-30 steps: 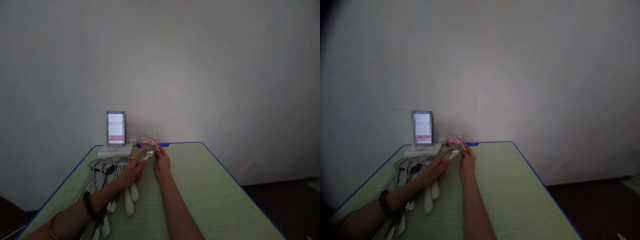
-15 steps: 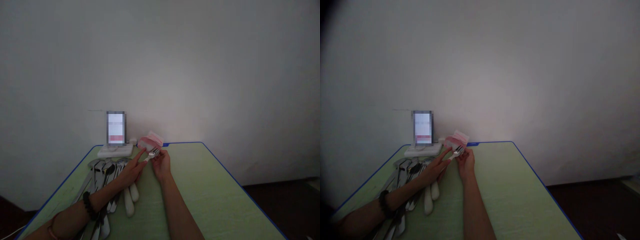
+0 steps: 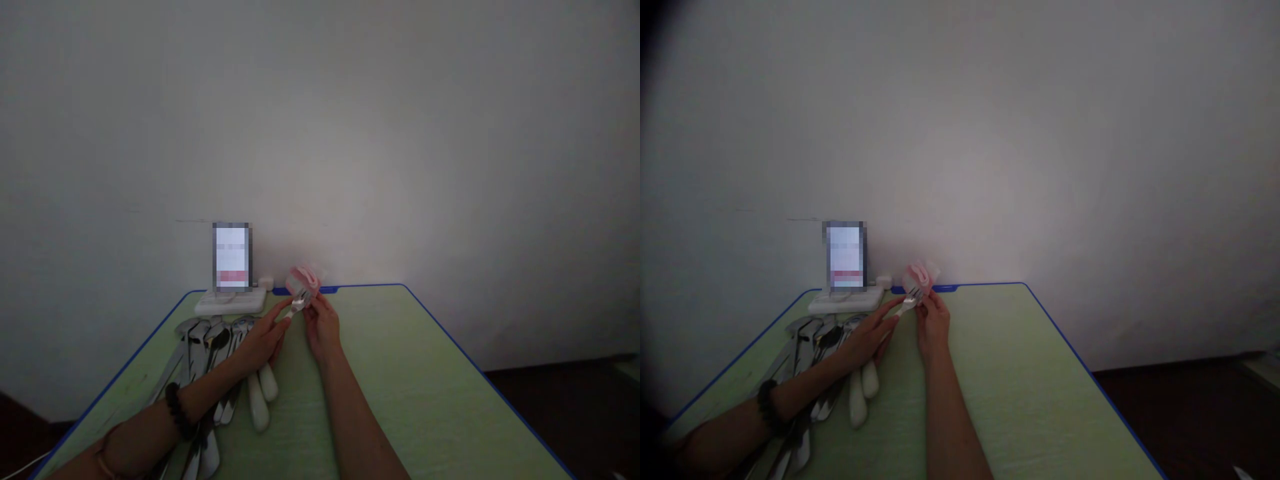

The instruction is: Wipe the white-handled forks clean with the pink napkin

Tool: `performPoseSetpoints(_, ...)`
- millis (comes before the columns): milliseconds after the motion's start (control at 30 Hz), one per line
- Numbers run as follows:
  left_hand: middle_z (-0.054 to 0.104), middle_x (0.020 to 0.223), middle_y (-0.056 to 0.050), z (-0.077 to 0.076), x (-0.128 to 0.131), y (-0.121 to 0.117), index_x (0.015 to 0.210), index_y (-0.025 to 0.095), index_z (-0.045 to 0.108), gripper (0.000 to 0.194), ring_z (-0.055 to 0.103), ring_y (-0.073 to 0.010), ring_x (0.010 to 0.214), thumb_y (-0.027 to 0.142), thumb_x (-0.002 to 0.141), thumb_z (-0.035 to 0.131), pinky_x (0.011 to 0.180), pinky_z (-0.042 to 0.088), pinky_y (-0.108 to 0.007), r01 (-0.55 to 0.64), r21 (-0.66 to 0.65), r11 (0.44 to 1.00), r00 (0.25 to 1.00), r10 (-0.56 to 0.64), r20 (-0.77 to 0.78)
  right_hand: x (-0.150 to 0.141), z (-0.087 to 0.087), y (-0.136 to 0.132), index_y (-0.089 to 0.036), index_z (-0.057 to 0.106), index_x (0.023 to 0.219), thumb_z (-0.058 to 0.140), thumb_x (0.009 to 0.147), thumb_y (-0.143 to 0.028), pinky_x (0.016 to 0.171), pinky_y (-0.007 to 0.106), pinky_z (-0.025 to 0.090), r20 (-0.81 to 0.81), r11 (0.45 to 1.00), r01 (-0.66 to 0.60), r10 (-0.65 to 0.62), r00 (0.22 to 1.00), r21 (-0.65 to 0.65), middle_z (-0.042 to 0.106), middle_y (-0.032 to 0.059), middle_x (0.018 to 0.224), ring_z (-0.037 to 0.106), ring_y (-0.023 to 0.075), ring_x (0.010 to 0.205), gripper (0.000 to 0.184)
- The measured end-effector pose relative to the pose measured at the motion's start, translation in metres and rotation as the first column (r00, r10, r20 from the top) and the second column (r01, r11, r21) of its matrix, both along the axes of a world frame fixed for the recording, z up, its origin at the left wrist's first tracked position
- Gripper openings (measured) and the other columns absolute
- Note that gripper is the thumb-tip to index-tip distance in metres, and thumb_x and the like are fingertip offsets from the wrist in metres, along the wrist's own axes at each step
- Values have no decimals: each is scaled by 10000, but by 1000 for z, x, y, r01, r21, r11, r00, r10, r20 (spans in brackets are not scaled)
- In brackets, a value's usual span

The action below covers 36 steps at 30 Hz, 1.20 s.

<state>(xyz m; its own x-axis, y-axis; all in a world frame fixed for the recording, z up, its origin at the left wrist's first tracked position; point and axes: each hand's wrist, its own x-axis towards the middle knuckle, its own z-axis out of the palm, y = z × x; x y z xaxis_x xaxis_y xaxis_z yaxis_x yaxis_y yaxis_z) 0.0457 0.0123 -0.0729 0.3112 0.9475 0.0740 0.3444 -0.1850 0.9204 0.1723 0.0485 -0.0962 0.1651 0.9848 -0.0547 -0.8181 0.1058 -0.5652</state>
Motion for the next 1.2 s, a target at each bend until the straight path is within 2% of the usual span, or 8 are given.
performPoseSetpoints(300,417,355,84,-1,-1,1,1364,107,393,600,391,-117,314,453,874,398,367,324,-210,14,-5,1000,1000,-14,-6,4,-4,4,-173,644,752,594,655,-96,712,207,503,-58,1000,13,-14,998,-20,704,-20,710,641,89,682,134)
performPoseSetpoints(467,407,343,90,-2,0,2,1357,72,391,610,387,-113,313,443,872,392,366,314,-201,1,-5,1000,1000,-1,-17,3,-8,5,-177,647,766,615,657,-120,709,216,492,-16,999,41,-42,999,-27,703,-20,706,632,93,678,128)
performPoseSetpoints(867,410,347,93,-4,-1,3,1358,95,389,566,395,-110,306,401,882,380,365,311,-194,19,-5,1000,999,-19,-29,2,-15,11,-167,664,744,681,615,-115,765,241,494,6,993,108,-108,994,-40,703,-9,738,623,103,715,140)
performPoseSetpoints(1200,407,335,96,2,1,0,1346,103,406,569,401,-119,314,422,875,391,392,334,-210,-14,-29,999,1000,13,-10,2,-9,9,-173,643,668,636,579,-105,794,245,490,33,996,92,-91,995,-13,689,-13,708,618,107,727,112)
